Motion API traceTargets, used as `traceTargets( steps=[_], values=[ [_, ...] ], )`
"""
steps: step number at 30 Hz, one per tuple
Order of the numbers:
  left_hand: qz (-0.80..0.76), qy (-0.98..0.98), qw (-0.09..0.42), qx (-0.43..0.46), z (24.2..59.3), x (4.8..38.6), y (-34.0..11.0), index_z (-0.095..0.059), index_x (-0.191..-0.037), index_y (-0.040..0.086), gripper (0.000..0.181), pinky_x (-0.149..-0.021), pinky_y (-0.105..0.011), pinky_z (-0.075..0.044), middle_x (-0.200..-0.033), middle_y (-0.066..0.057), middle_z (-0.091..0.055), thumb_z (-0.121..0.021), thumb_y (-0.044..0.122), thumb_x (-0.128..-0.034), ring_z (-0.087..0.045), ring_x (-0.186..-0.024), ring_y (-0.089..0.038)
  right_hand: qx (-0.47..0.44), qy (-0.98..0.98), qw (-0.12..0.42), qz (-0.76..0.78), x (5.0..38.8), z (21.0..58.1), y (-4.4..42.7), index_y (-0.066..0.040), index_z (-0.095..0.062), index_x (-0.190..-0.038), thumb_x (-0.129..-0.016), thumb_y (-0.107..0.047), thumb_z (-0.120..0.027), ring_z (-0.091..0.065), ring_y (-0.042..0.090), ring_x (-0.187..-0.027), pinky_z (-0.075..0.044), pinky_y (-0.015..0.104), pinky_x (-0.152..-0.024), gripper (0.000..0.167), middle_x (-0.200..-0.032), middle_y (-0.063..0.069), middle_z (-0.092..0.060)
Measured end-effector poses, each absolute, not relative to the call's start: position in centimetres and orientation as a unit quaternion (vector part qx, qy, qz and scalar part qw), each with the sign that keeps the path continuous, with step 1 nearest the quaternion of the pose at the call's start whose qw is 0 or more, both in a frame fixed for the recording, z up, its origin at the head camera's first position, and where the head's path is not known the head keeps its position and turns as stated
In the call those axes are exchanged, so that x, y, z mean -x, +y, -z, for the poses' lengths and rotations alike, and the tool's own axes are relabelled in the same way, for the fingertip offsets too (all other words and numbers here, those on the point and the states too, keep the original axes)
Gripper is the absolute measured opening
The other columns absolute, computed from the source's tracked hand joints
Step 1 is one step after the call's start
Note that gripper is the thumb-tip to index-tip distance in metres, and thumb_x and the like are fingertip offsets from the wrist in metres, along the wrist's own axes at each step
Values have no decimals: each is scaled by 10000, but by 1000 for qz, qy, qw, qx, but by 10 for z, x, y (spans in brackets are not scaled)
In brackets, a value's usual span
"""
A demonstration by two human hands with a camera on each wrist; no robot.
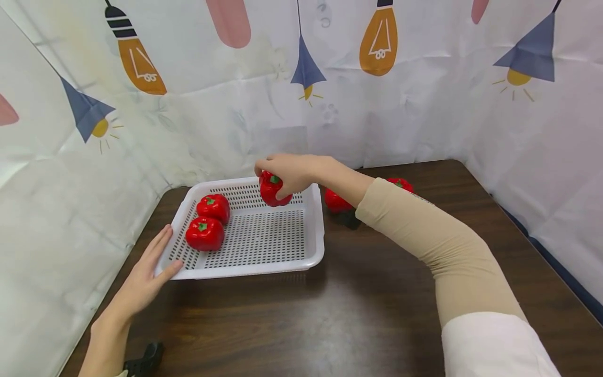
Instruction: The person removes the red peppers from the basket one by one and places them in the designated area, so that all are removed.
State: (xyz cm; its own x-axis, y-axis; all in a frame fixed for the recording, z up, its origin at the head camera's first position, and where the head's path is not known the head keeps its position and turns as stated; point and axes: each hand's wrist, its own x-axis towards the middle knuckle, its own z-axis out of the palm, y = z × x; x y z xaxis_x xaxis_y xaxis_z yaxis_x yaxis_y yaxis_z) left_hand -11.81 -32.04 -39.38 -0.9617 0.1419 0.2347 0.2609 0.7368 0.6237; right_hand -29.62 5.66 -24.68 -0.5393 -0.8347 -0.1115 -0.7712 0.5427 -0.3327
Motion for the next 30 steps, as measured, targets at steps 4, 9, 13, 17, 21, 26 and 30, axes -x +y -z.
traceTargets(
  steps=[4,9,13,17,21,26,30],
  values=[
    [345,-929,84,106,394,117,-320,-202,-1652,127,893,-1043,-760,-319,-1706,-98,-138,-722,285,-944,-249,-1476,-460,463,869,113,131,290,240,79,-152,-484,-1393,-839,-188,-860,-507,207,-1218,-568,354,-899,671,-1321,34,-543],
    [344,-929,86,108,394,118,-320,-202,-1651,125,895,-1050,-760,-309,-1709,-80,-130,-722,294,-943,-231,-1488,-452,449,878,94,135,282,233,105,-164,-492,-1382,-836,-207,-866,-509,203,-1209,-565,367,-908,663,-1319,18,-537],
    [340,-931,85,105,394,119,-320,-194,-1654,134,905,-1046,-758,-317,-1711,-73,-125,-724,306,-940,-228,-1491,-448,444,882,80,133,276,233,127,-160,-503,-1361,-805,-201,-891,-510,217,-1225,-565,394,-924,680,-1317,22,-544],
    [336,-932,83,103,393,119,-320,-191,-1653,128,910,-1041,-758,-324,-1710,-83,-126,-726,301,-938,-236,-1486,-455,441,885,70,135,270,236,147,-154,-517,-1360,-795,-190,-897,-520,228,-1235,-559,422,-946,682,-1330,26,-552],
    [336,-932,82,106,393,119,-320,-195,-1651,113,903,-1042,-760,-318,-1706,-102,-133,-721,299,-942,-241,-1483,-463,439,886,60,136,264,241,166,-153,-521,-1361,-823,-183,-877,-534,240,-1237,-524,460,-1000,646,-1353,26,-552],
    [337,-931,84,109,393,119,-320,-200,-1649,104,896,-1039,-759,-322,-1702,-118,-141,-721,297,-945,-252,-1475,-470,434,889,56,137,258,251,185,-186,-521,-1328,-842,-184,-867,-570,214,-1175,-531,444,-984,597,-1299,-7,-561],
    [339,-931,85,110,393,119,-320,-203,-1649,106,895,-1041,-758,-320,-1702,-116,-143,-722,299,-945,-252,-1475,-471,420,893,71,144,254,260,194,-177,-527,-1335,-844,-184,-863,-564,201,-1140,-553,413,-928,595,-1272,-13,-562]
  ],
)
